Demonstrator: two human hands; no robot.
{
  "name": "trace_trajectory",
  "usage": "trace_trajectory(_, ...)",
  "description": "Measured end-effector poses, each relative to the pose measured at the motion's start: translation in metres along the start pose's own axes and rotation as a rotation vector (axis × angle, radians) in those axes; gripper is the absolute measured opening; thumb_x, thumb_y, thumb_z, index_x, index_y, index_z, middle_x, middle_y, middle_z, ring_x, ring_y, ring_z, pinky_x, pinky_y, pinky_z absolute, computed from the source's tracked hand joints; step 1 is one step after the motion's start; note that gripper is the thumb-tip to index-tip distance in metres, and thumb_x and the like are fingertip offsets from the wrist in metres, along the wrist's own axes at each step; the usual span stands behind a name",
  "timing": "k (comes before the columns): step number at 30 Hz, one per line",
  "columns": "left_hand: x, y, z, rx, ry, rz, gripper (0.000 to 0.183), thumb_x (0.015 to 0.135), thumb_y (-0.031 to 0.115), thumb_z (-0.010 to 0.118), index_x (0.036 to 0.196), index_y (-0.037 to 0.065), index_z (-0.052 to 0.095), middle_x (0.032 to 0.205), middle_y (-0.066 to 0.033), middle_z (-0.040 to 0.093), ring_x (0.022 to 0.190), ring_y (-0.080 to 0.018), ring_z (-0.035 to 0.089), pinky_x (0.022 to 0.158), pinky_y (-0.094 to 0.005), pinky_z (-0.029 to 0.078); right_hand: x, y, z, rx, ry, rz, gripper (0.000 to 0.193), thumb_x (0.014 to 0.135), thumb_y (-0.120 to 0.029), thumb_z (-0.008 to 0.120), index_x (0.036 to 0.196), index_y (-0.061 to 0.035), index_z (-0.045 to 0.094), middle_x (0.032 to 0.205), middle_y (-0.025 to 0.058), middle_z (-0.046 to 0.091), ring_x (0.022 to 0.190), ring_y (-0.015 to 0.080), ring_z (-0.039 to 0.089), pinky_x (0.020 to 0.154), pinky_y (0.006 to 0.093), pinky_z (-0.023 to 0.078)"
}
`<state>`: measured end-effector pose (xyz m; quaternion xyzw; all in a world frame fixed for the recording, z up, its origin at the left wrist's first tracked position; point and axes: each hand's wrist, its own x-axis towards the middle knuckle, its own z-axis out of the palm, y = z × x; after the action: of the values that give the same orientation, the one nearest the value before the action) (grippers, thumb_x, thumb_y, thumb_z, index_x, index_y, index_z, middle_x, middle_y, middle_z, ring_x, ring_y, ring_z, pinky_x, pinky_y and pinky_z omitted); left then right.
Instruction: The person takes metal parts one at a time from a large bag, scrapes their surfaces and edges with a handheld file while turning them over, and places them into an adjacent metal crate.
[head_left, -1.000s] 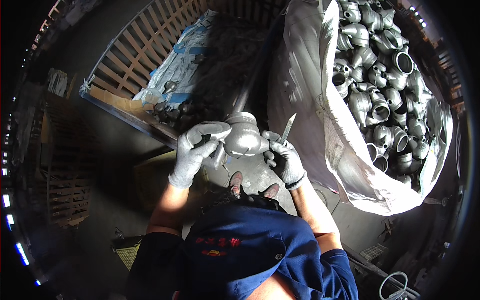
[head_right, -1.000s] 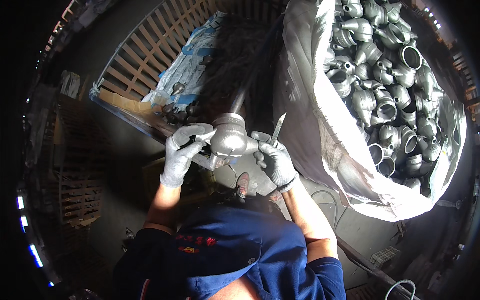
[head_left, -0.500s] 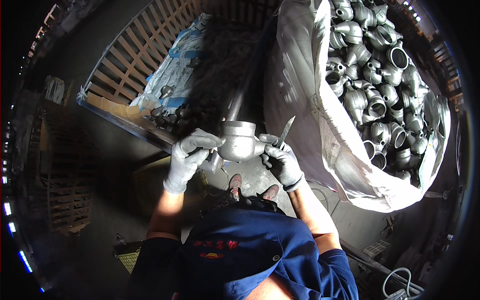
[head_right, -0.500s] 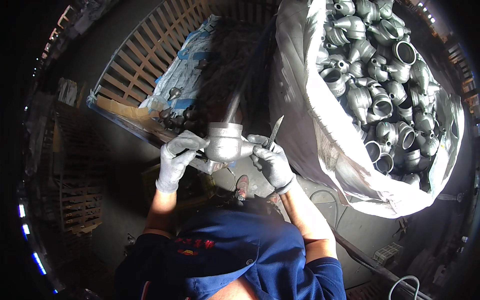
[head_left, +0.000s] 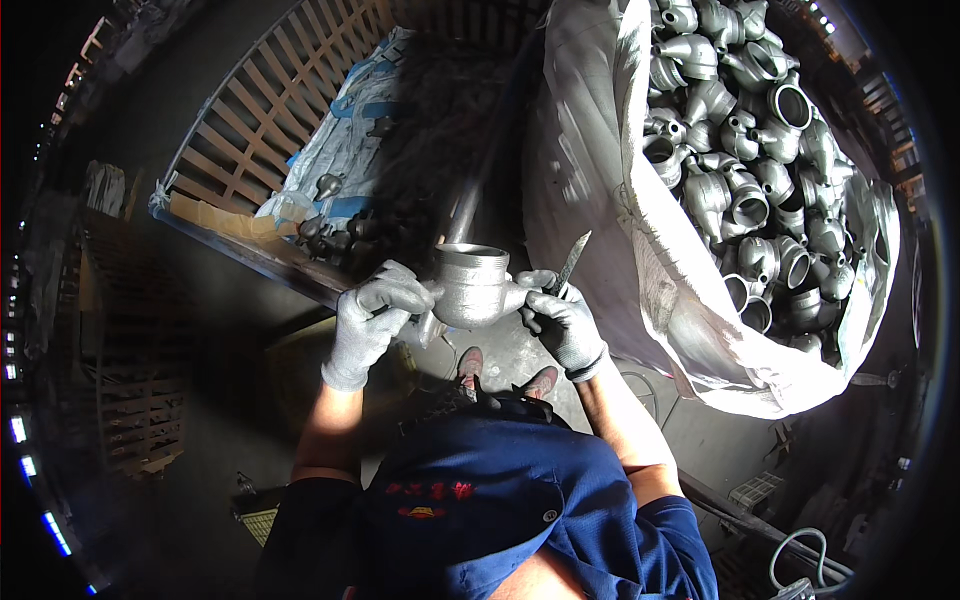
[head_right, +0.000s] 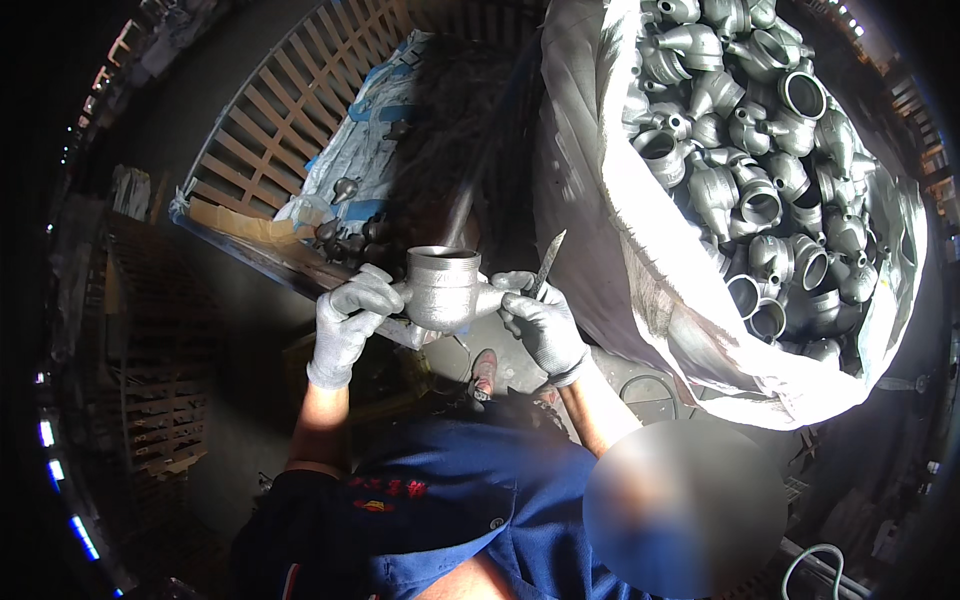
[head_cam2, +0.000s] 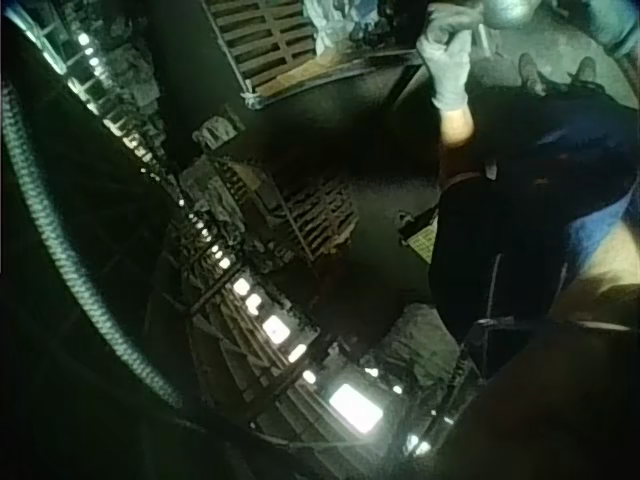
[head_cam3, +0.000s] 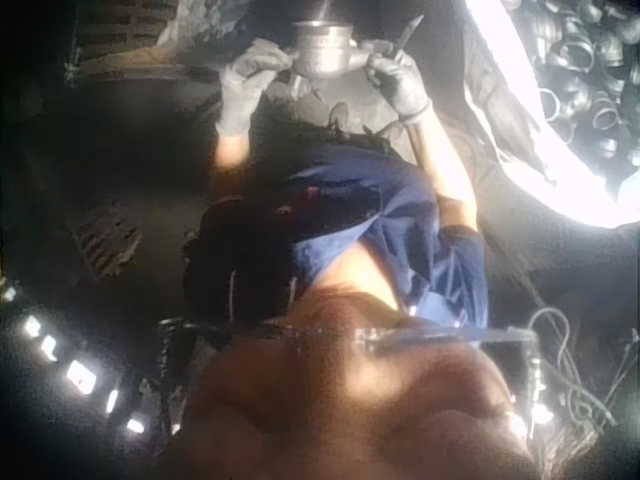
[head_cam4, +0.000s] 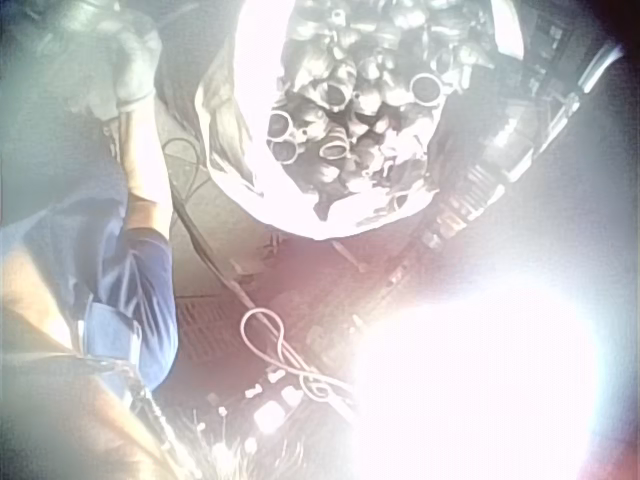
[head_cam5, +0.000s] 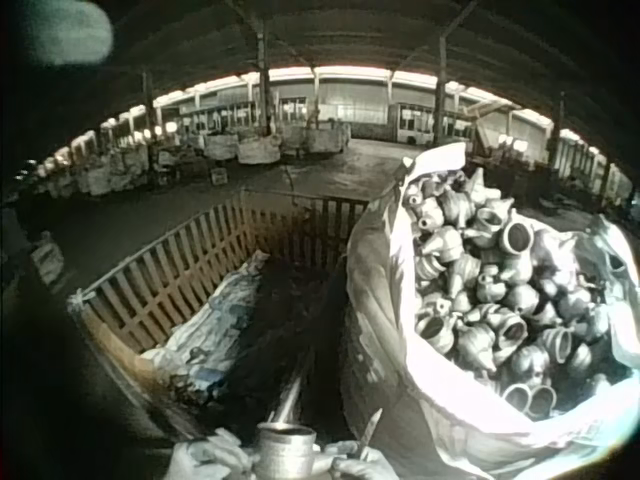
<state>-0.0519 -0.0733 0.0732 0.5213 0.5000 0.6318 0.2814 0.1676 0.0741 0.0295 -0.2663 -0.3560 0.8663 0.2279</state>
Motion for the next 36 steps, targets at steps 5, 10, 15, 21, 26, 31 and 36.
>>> trace_trajectory(5, 0.005, 0.002, 0.001, -0.096, 0.080, -0.160, 0.019, 0.073, -0.010, 0.058, 0.088, 0.000, 0.064, 0.095, -0.0091, 0.065, 0.089, -0.0166, 0.058, 0.085, -0.0299, 0.049, 0.008, 0.002, -0.002, -0.011, 0.007, 0.100, 0.031, 0.092, -0.021, 0.058, 0.117, -0.0028, 0.058, 0.074, 0.0013, 0.056, 0.055, 0.0076, 0.044, 0.049, 0.0209, 0.035)
trace_trajectory(10, 0.024, 0.003, -0.002, -0.357, 0.390, -0.326, 0.017, 0.080, -0.002, 0.059, 0.095, 0.001, 0.066, 0.094, -0.0061, 0.065, 0.064, -0.0083, 0.056, 0.056, -0.0202, 0.044, 0.003, 0.001, 0.018, -0.002, -0.028, 0.128, 0.051, 0.095, -0.036, 0.053, 0.133, -0.0034, 0.043, 0.093, 0.0079, 0.064, 0.054, 0.0069, 0.044, 0.045, 0.0192, 0.035)
trace_trajectory(15, 0.039, -0.024, -0.028, 0.135, 0.588, -0.171, 0.013, 0.078, -0.001, 0.065, 0.091, -0.003, 0.065, 0.091, -0.0069, 0.065, 0.086, -0.0158, 0.058, 0.081, -0.0311, 0.046, -0.010, 0.006, -0.008, -0.333, -0.071, 0.189, 0.058, 0.092, -0.030, 0.058, 0.139, -0.0021, 0.039, 0.098, 0.0012, 0.065, 0.057, 0.0034, 0.046, 0.049, 0.0170, 0.037)
trace_trajectory(21, 0.026, -0.149, -0.081, 0.334, 0.590, -0.373, 0.022, 0.075, -0.008, 0.060, 0.096, -0.005, 0.062, 0.090, -0.0058, 0.062, 0.074, -0.0143, 0.057, 0.065, -0.0291, 0.048, -0.056, 0.011, -0.058, -0.507, -0.013, 0.060, 0.040, 0.083, -0.002, 0.045, 0.122, -0.0019, 0.056, 0.083, 0.0021, 0.059, 0.065, 0.0088, 0.053, 0.062, 0.0250, 0.048)
trace_trajectory(26, 0.066, -0.184, -0.084, 0.427, 0.416, -0.439, 0.033, 0.080, 0.000, 0.054, 0.113, -0.004, 0.059, 0.098, -0.0068, 0.060, 0.082, -0.0145, 0.056, 0.074, -0.0270, 0.047, -0.112, -0.032, -0.062, -0.707, 0.139, 0.073, 0.041, 0.091, -0.010, 0.048, 0.131, -0.0102, 0.053, 0.088, 0.0058, 0.064, 0.076, 0.0114, 0.059, 0.074, 0.0278, 0.050)
trace_trajectory(31, 0.204, -0.002, 0.102, 0.170, 0.095, -0.059, 0.028, 0.091, 0.006, 0.054, 0.116, -0.005, 0.057, 0.112, -0.0087, 0.061, 0.097, -0.0135, 0.058, 0.084, -0.0267, 0.046, -0.167, -0.085, -0.064, -0.772, 0.220, -0.162, 0.041, 0.093, -0.014, 0.049, 0.134, -0.0113, 0.050, 0.119, 0.0144, 0.063, 0.109, 0.0194, 0.059, 0.097, 0.0303, 0.042)
trace_trajectory(36, 0.273, 0.105, 0.287, 0.004, -0.437, 0.169, 0.029, 0.090, 0.003, 0.056, 0.117, -0.007, 0.058, 0.112, -0.0101, 0.063, 0.100, -0.0125, 0.059, 0.090, -0.0250, 0.045, -0.202, -0.111, -0.087, -0.578, 0.370, -0.432, 0.040, 0.094, -0.013, 0.051, 0.134, -0.0095, 0.050, 0.092, 0.0000, 0.066, 0.064, 0.0035, 0.049, 0.061, 0.0206, 0.044)
